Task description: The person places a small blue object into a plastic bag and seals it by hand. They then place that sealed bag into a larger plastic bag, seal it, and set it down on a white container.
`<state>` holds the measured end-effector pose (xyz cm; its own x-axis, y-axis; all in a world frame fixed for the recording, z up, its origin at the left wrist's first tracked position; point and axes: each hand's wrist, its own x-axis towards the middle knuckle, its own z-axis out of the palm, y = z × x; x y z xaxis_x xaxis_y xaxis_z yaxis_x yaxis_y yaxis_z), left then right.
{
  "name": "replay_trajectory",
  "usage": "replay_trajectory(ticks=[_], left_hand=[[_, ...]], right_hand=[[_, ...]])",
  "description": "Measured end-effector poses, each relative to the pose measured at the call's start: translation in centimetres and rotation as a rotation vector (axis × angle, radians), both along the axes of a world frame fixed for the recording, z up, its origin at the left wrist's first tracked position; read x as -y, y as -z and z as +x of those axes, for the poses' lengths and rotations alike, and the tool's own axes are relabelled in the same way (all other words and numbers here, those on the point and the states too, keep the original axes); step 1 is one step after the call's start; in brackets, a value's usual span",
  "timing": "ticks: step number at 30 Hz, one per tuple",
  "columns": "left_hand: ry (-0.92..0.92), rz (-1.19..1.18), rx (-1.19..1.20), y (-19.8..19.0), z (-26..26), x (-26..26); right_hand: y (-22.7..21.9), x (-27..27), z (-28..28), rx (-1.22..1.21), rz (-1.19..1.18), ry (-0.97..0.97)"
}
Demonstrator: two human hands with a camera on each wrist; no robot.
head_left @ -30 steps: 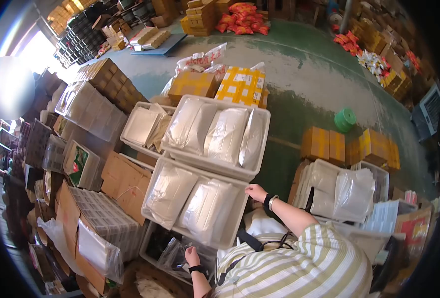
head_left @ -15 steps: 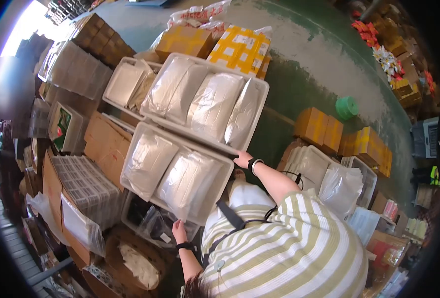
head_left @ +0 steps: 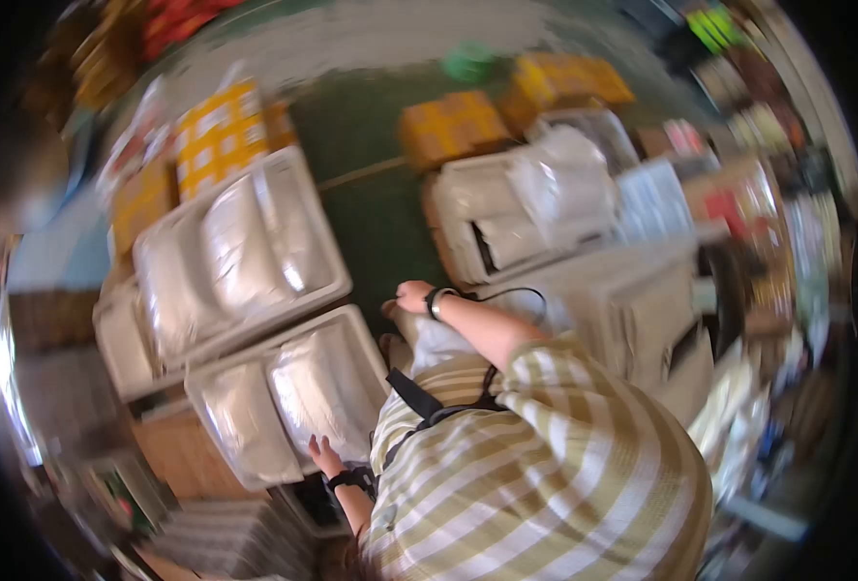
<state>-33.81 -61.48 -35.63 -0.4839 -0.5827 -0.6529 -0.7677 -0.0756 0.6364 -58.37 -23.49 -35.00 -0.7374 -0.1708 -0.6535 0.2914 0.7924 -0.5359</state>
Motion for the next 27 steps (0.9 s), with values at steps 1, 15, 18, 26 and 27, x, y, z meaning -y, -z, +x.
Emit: replay_trajectory(ticks=[1,15,18,26,27], left_hand=[[0.059,-0.001,0.039,-0.2,-1.0,0.5],[0.800,0.004,-0.126,-1.4,-22.9,-2.5],[1.015,-0.082,-0.292,2.3,-24.2,-3.7],[0.220,0.066,-0.183,0.1,-13.0,-1.6],[0.155,0.018,-0.163,-0.5,-10.9,0.2]], right_hand=[[0.0,-0.5,0.8,-0.007,-0.023,0.051],[-17.0,-5.1,6.6,-0.537,-0.499,0.675],[-19.5,-4.7,5.3,-0.581,-0.538,0.673],[-21.6,3.6,-5.0,-0.495,-0.641,0.231],[-21.8,5.0,-6.6,-0.441,-0.659,0.162]])
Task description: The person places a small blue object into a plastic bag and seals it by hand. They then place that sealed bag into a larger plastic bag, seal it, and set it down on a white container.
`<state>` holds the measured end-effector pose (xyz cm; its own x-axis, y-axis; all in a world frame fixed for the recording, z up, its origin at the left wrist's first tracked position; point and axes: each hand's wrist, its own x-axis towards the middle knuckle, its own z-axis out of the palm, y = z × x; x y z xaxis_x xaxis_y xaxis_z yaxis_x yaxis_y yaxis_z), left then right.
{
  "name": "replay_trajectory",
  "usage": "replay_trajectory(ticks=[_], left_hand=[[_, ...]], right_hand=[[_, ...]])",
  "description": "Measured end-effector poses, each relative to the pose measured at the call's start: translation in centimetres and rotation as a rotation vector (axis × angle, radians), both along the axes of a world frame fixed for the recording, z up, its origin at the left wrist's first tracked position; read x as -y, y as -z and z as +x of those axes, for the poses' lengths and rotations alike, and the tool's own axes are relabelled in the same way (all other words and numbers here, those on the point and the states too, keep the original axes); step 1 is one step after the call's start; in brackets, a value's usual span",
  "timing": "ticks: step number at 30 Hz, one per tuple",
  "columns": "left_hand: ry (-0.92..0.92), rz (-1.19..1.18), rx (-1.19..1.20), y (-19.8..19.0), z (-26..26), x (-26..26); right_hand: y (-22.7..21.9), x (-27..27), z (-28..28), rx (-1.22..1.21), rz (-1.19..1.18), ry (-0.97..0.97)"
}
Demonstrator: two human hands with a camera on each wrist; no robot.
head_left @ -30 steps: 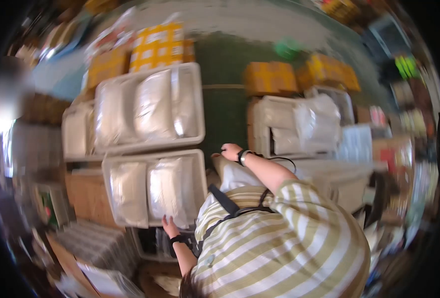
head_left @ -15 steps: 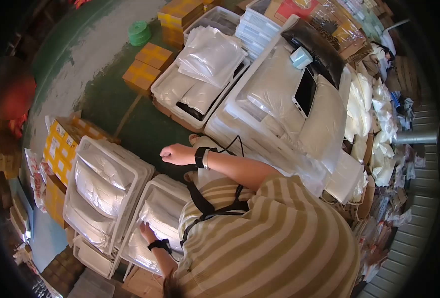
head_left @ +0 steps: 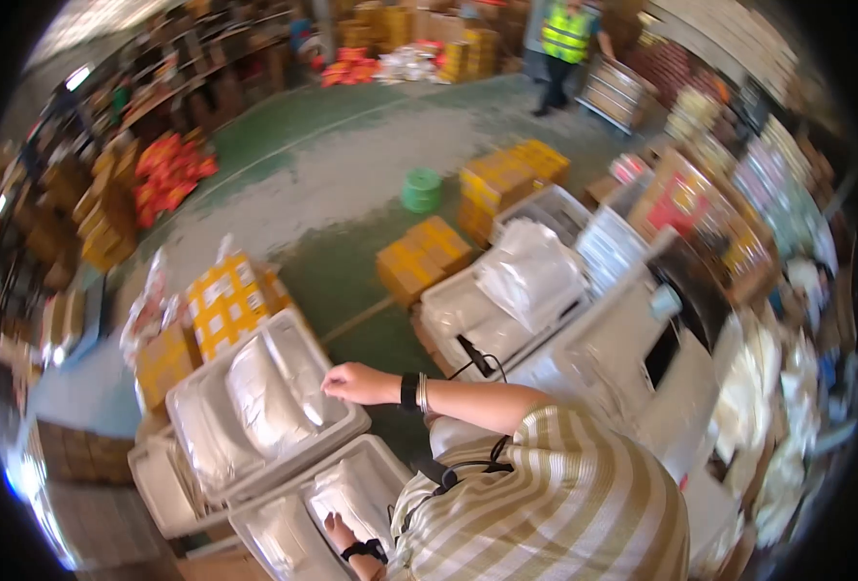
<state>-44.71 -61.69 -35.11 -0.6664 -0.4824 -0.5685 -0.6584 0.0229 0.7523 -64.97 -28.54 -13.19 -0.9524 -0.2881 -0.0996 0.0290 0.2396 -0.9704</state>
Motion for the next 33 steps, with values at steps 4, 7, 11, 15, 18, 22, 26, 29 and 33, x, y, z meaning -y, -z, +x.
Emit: replay_trajectory(ticks=[4,7,11,15,18,22,26,29,33], left_hand=[[-0.288,-0.058,-0.098,3.3,11.3,7.4],[-0.453,-0.161,-0.030,2.3,17.5,5.7],[-0.653,-0.206,-0.002,3.5,20.3,-1.4],[-0.924,-0.109,0.037,4.1,16.8,-9.0],[-0.909,-0.133,0.099,2.3,12.8,-12.4],[-1.026,-0.149,0.128,-1.4,9.2,-13.1],[-1.167,-0.206,0.138,-3.1,8.1,-14.7],[-1.307,-0.173,0.106,-3.8,7.6,-19.1],[-1.660,0.057,0.112,-5.7,6.2,-24.3]], right_hand=[[-1.4,5.9,-4.6,-0.043,0.010,-0.178],[1.8,9.3,-9.0,0.078,0.016,-0.367],[7.3,11.9,-14.1,0.106,0.131,-0.423],[16.6,12.0,-18.1,0.030,0.446,-0.589],[21.1,10.9,-18.0,-0.062,0.648,-0.838],[26.6,9.7,-15.9,-0.066,0.946,-1.064],[24.5,11.9,-15.1,0.017,1.029,-1.144],[23.7,12.4,-15.3,0.088,1.170,-1.239],[23.6,12.5,-14.4,0.081,1.192,-1.194]])
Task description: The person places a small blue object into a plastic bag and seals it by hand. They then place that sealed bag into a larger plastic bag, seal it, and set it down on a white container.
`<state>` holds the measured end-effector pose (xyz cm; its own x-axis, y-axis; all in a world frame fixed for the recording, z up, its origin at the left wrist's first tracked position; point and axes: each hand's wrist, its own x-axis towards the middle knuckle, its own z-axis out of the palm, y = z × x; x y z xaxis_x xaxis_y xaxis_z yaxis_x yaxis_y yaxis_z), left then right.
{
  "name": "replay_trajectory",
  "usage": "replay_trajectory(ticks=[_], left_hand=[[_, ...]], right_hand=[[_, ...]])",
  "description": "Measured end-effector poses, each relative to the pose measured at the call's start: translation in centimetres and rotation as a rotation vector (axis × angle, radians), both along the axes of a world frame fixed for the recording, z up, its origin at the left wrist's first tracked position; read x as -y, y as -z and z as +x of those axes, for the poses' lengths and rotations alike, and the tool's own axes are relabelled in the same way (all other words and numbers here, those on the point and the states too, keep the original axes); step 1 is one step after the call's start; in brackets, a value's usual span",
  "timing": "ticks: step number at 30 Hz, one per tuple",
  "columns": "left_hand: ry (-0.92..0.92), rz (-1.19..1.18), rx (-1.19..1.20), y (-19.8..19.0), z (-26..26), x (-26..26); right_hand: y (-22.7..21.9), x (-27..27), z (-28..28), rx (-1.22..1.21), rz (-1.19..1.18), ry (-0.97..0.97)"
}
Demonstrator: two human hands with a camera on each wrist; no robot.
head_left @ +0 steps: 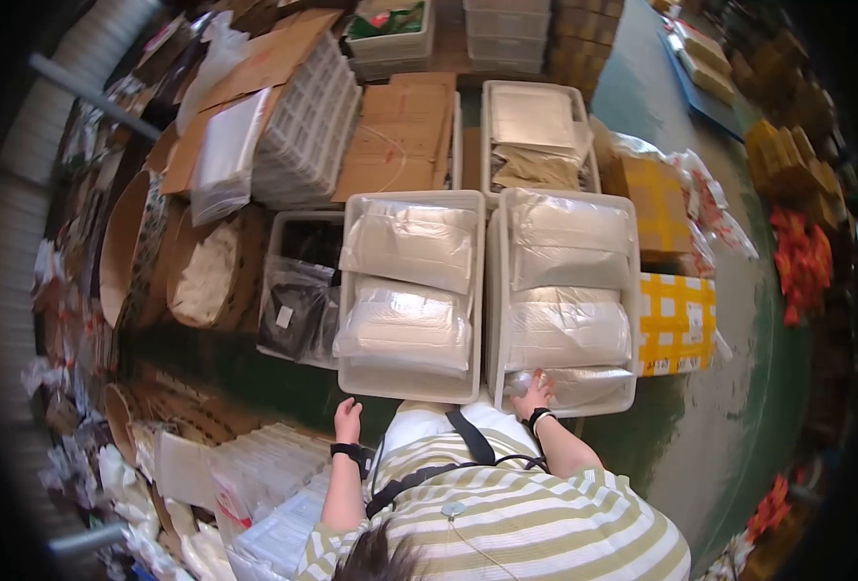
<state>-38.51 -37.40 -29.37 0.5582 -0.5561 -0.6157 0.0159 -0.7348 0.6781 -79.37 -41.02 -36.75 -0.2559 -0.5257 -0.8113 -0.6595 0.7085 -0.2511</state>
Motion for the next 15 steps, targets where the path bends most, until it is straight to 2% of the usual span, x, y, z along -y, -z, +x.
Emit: replay_trajectory(ticks=[2,4,5,7,9,11,12,13,15], left_hand=[[-0.060,0.020,0.037,0.0,-0.1,-1.7],[-0.064,0.007,0.054,0.9,0.2,-2.7],[-0.065,-0.002,0.059,1.5,0.2,-2.7],[-0.017,-0.051,0.075,2.3,-0.2,-2.0],[0.050,-0.087,0.093,3.1,-0.9,-0.3],[0.082,-0.088,0.113,3.3,-1.8,1.7],[0.103,-0.117,0.116,3.7,-2.1,2.6],[0.122,-0.147,0.118,3.8,-2.3,3.5],[0.099,-0.174,0.057,3.5,-2.4,4.2]], right_hand=[[1.3,-0.2,-0.6,-0.017,0.035,-0.053],[-1.2,1.3,-0.3,-0.086,0.112,-0.170],[0.0,1.5,-0.9,-0.059,0.095,-0.212],[-1.1,3.3,-1.3,-0.007,0.060,-0.298],[-1.9,3.7,-1.4,0.012,0.042,-0.296],[-0.6,3.3,-1.9,0.042,0.073,-0.260],[-0.7,3.0,-2.4,0.087,0.044,-0.305],[1.2,2.3,-2.8,0.040,-0.016,-0.347],[2.9,1.6,-4.1,0.095,-0.110,-0.308]])
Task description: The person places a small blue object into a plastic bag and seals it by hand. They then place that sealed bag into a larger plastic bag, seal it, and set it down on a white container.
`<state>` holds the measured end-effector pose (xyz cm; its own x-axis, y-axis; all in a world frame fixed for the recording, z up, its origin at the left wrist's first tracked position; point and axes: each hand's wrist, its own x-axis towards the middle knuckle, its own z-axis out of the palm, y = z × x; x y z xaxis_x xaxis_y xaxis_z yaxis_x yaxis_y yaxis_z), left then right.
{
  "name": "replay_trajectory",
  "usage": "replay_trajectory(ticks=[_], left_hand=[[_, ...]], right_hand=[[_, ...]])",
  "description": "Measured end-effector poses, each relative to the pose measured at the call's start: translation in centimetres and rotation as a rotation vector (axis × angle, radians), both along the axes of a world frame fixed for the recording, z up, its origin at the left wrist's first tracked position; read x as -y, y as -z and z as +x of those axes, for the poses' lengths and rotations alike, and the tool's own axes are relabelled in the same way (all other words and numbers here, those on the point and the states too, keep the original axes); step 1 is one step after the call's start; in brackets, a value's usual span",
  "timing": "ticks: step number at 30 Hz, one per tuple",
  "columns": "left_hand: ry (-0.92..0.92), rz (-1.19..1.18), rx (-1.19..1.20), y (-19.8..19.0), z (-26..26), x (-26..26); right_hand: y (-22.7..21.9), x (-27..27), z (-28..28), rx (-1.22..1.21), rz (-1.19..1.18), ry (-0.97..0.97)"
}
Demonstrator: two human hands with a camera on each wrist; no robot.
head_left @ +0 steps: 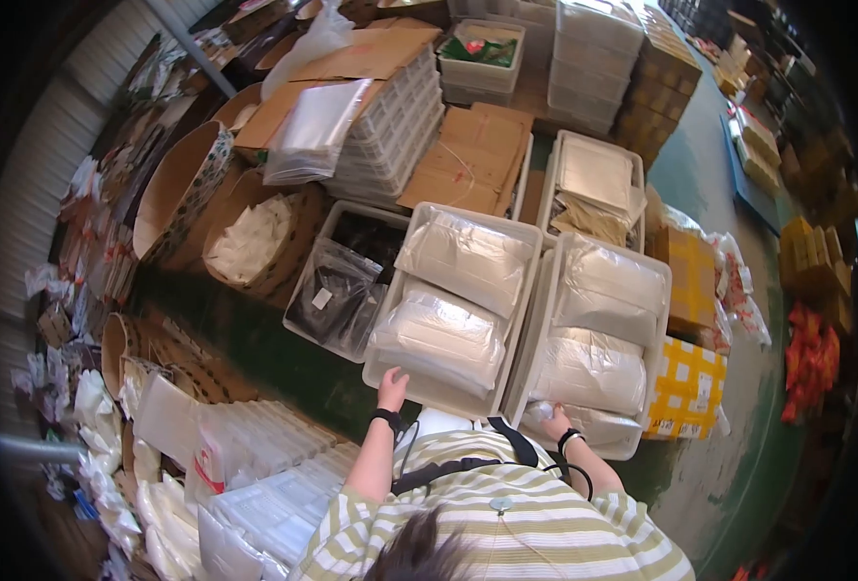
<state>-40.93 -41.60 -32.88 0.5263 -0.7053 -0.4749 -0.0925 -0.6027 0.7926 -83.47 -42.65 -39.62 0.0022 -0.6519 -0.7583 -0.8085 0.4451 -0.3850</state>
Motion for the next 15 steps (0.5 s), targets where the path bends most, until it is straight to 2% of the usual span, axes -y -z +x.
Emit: replay_trajectory(ticks=[2,3,5,6,7,10,11,12,14,15], left_hand=[[-0.054,-0.040,-0.104,0.5,0.8,0.7],[-0.124,-0.039,-0.160,1.1,1.6,0.8],[-0.181,-0.019,-0.138,3.2,3.8,0.7],[-0.212,-0.006,-0.130,3.0,4.5,0.6],[-0.226,-0.037,-0.117,2.9,5.1,0.4],[-0.272,-0.086,-0.087,3.1,6.7,0.1],[-0.285,-0.064,-0.081,3.3,7.1,-0.1],[-0.292,-0.039,-0.072,3.5,7.5,-0.5],[-0.370,-0.004,-0.234,0.9,7.1,-0.7],[-0.407,0.015,-0.316,-0.3,7.0,-0.5]], right_hand=[[-1.8,0.5,-0.5,0.079,-0.053,0.050],[-0.3,-0.1,-1.3,0.075,-0.176,0.053],[-0.5,0.2,-1.8,0.098,-0.140,0.157],[-0.9,0.3,-1.7,0.107,-0.119,0.207],[-1.2,0.3,-1.3,0.015,-0.215,0.189],[-2.0,1.3,-0.4,-0.058,-0.144,0.174],[-1.0,1.5,-0.2,-0.114,-0.190,0.236],[-0.2,2.1,0.2,0.049,-0.163,0.355],[0.9,2.5,1.1,0.379,-0.100,0.602],[-1.4,3.1,2.5,0.445,-0.151,0.663]])
